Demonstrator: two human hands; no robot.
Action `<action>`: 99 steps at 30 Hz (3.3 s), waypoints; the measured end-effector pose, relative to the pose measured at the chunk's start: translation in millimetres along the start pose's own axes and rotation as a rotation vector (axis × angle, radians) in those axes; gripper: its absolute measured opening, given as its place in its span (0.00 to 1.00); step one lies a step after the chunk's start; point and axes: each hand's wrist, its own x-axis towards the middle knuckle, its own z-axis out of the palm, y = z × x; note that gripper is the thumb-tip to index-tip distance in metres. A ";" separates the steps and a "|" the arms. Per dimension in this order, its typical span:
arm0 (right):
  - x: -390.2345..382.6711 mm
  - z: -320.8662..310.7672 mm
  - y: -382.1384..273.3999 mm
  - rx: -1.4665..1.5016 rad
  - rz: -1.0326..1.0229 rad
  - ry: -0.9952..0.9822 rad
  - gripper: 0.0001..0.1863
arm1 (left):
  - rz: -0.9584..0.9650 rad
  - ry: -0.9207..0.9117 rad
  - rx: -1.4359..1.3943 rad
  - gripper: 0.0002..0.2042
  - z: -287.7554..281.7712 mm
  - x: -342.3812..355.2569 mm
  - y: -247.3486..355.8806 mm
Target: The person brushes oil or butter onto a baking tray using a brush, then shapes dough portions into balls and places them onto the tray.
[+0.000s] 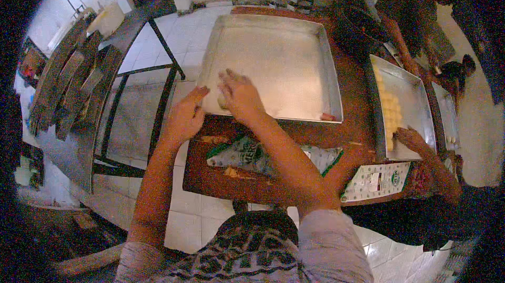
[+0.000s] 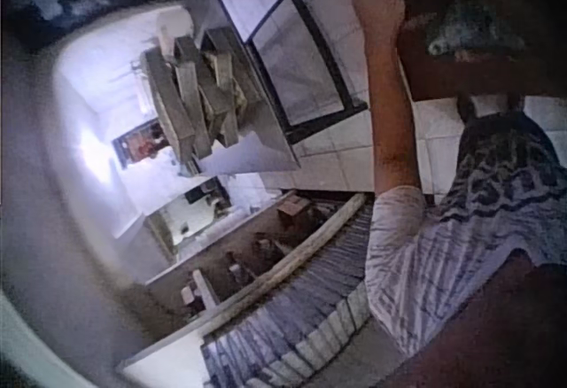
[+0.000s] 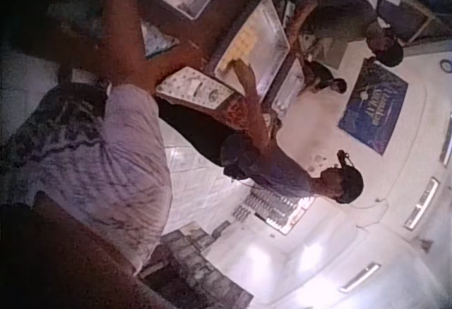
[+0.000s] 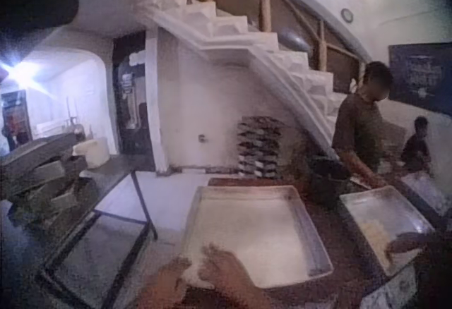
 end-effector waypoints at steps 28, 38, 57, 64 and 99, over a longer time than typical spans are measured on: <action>-279.2 -163.4 24.2 0.440 0.516 -0.181 0.26 | 0.897 -0.329 0.196 0.07 342.9 125.4 426.7; -269.5 -161.7 18.2 -0.177 0.162 -0.407 0.24 | 0.411 -0.536 -1.510 0.17 114.5 107.5 389.3; -134.4 -65.5 -125.4 0.732 0.178 -0.614 0.09 | -0.716 0.195 -0.761 0.11 33.5 -191.9 108.5; -122.3 -48.0 -54.1 -0.302 -0.168 -0.384 0.24 | -0.940 0.377 -1.399 0.20 12.8 -195.1 53.3; -100.0 -83.9 -93.5 0.426 -0.056 -0.330 0.25 | -0.253 0.144 -0.811 0.32 -0.5 -156.4 129.7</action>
